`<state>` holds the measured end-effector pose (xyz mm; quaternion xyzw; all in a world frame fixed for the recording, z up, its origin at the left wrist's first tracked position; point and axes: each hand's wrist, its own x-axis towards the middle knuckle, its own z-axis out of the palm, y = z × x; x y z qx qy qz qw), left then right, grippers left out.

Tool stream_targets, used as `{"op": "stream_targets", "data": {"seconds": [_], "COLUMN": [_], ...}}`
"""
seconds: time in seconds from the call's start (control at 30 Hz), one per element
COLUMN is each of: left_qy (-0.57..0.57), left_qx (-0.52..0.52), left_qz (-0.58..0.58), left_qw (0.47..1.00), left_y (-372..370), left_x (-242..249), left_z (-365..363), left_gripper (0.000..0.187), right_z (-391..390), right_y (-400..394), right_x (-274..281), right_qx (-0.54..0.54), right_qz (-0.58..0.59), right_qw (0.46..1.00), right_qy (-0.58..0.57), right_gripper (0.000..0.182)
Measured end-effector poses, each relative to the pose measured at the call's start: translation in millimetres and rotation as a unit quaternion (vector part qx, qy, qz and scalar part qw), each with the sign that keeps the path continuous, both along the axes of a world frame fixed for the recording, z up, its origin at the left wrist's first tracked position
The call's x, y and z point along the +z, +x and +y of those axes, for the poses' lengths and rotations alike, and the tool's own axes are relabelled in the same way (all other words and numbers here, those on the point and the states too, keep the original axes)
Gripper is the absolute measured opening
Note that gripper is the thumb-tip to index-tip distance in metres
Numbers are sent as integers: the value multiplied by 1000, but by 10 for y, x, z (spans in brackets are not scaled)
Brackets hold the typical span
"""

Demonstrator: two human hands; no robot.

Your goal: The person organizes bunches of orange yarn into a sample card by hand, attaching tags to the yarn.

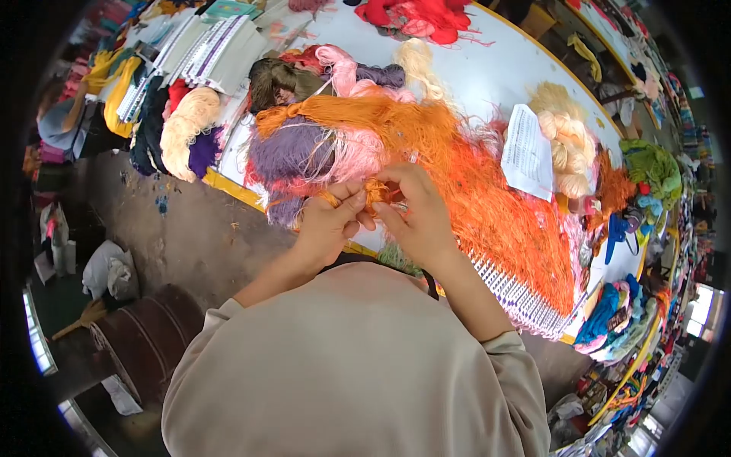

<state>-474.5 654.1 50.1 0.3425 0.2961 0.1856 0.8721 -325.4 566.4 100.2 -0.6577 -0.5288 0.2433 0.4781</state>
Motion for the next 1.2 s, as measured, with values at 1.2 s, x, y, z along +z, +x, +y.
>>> {"op": "stream_targets", "data": {"seconds": [1.2], "left_qy": [14], "left_qx": [-96], "left_qz": [59], "left_qw": [994], "left_y": [-337], "left_x": [-23], "left_z": [-244], "left_gripper": [31], "right_z": [34], "right_y": [351], "right_x": [-633], "right_qx": [77], "right_qz": [260], "right_qw": [946], "right_qy": [-179], "right_gripper": [9]}}
